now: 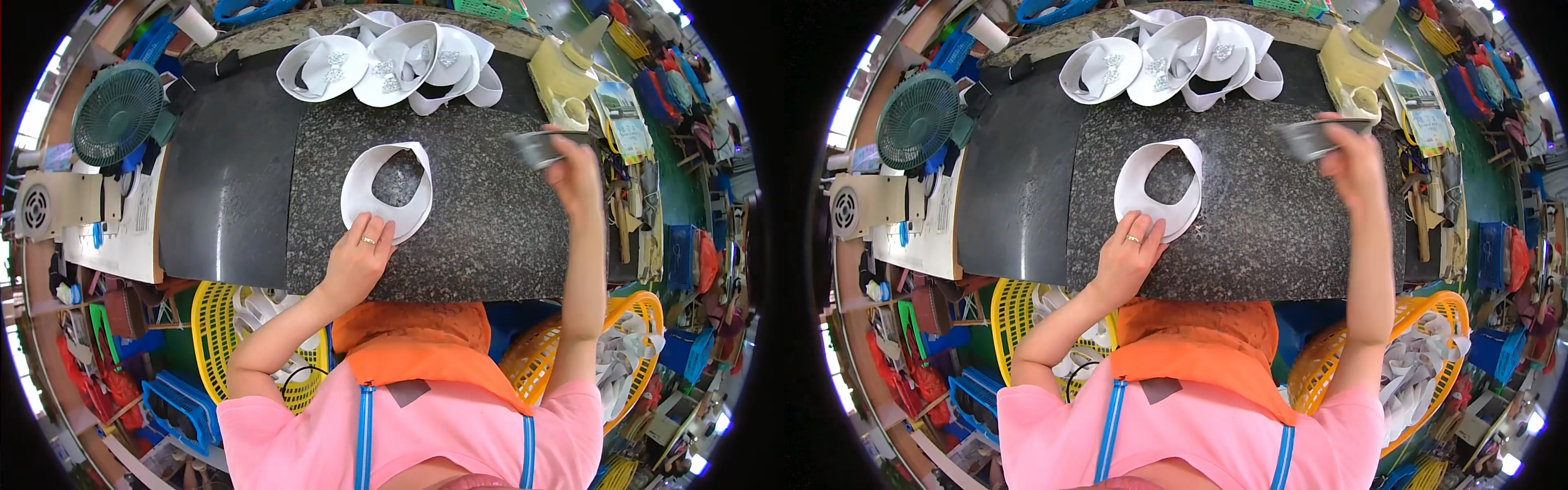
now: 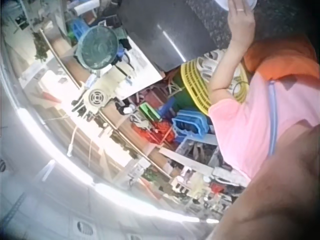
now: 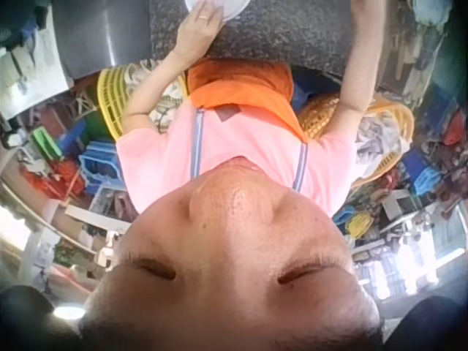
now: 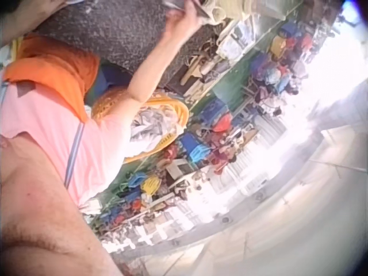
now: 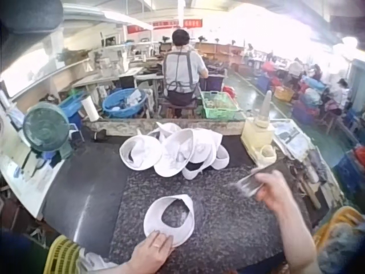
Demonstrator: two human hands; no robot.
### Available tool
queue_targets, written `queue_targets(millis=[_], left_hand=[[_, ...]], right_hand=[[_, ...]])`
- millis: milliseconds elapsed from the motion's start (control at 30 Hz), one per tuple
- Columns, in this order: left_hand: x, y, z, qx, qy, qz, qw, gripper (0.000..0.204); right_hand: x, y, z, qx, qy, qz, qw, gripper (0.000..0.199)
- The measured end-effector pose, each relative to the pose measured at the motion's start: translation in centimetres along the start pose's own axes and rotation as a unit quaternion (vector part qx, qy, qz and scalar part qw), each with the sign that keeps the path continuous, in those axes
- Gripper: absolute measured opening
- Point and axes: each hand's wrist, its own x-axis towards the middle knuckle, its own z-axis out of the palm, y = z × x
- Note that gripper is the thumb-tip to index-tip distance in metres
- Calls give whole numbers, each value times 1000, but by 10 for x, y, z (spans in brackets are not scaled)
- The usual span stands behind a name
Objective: The person applies glue to the interior and edges of several white shoe components one at a time using a brush. After applying the adhesive, the person places each component back into a yellow basket on the floor.
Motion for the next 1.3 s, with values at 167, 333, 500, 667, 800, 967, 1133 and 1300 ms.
queue_targets(millis=[167, 333, 500, 667, 800, 967, 1133, 1300], left_hand=[[-18, -3, 3, -21, -27, -1, 999, 32], [-24, -2, 1, 12, 1, 10, 1000, 27], [-30, -3, 5, -8, 16, -1, 1000, 23], [-29, -5, 5, -26, 20, 1, 999, 22], [-25, -6, -2, -26, 24, 23, 999, 23], [-27, -6, -3, -46, -1, 0, 999, 16], [-27, -7, 0, -39, 26, 19, 999, 15], [-28, -9, -1, -50, 36, 14, 998, 15]], right_hand=[[-58, 33, 147, -229, -267, -3, 936, 23], [-47, 59, 170, -445, -247, -306, 804, 23], [-47, 48, 161, -364, -455, -331, 742, 27], [-37, 21, 161, -378, -541, -300, 689, 30], [-25, 2, 159, -420, -611, -231, 630, 28], [-30, -15, 174, -507, -575, -223, 603, 31], [-42, 22, 183, -427, -543, -384, 613, 21], [-31, 9, 170, -471, -588, -265, 601, 22]])
